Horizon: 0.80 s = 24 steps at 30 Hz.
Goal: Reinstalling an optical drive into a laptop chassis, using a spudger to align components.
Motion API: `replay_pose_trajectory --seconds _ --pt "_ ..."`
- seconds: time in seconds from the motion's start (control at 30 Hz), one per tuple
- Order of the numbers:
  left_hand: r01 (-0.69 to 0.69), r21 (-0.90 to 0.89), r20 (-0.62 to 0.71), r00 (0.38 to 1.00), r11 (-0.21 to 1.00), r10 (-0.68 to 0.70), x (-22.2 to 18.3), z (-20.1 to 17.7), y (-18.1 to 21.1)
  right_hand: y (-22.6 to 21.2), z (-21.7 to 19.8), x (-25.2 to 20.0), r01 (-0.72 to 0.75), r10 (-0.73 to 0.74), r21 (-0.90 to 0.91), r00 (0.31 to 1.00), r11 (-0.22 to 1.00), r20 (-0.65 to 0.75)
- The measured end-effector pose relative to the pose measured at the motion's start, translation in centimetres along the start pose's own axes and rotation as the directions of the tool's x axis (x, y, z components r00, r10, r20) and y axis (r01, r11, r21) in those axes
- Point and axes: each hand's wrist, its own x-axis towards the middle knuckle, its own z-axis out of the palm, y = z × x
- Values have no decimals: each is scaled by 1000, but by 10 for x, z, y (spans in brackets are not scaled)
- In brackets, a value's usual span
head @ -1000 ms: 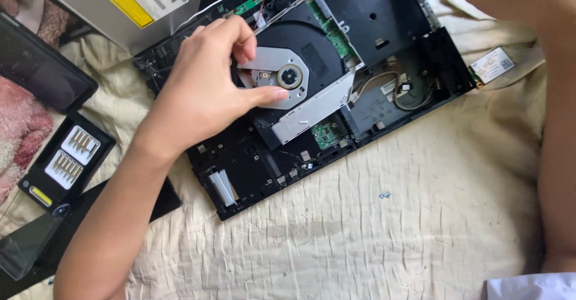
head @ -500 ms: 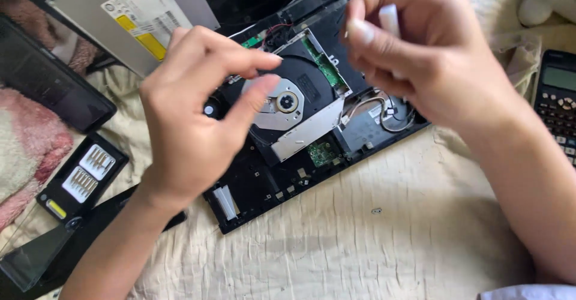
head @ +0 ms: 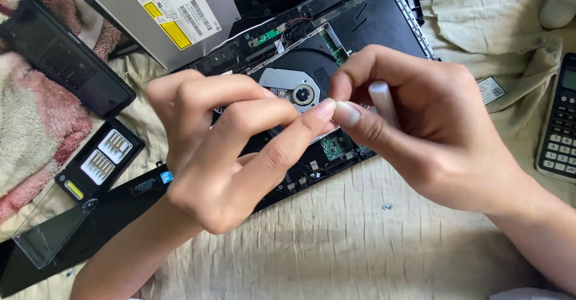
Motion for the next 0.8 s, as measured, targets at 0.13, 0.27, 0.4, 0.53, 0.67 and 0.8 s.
replay_pose_trajectory --seconds 0.13,0.27,0.4,0.53,0.67,0.8 --pt "-31 53 -67 997 998 35 0 0 -1 -3 2 1 -104 97 217 994 971 42" --pt "-52 16 -109 993 999 53 -3 -1 -14 2 2 -1 -242 224 532 969 812 100" --pt "21 -60 -154 988 998 -30 -10 5 -19 -3 -2 5 -264 302 514 953 816 10" --pt "120 -86 -168 977 989 -133 -15 7 -18 -3 -4 8 -302 343 475 939 827 1" --pt "122 -101 -156 978 987 -137 -15 6 -19 -2 -4 6 -280 292 422 956 862 37" --pt "106 -60 -103 988 993 -112 -10 -9 -30 -4 -15 7 -217 231 361 973 907 4"
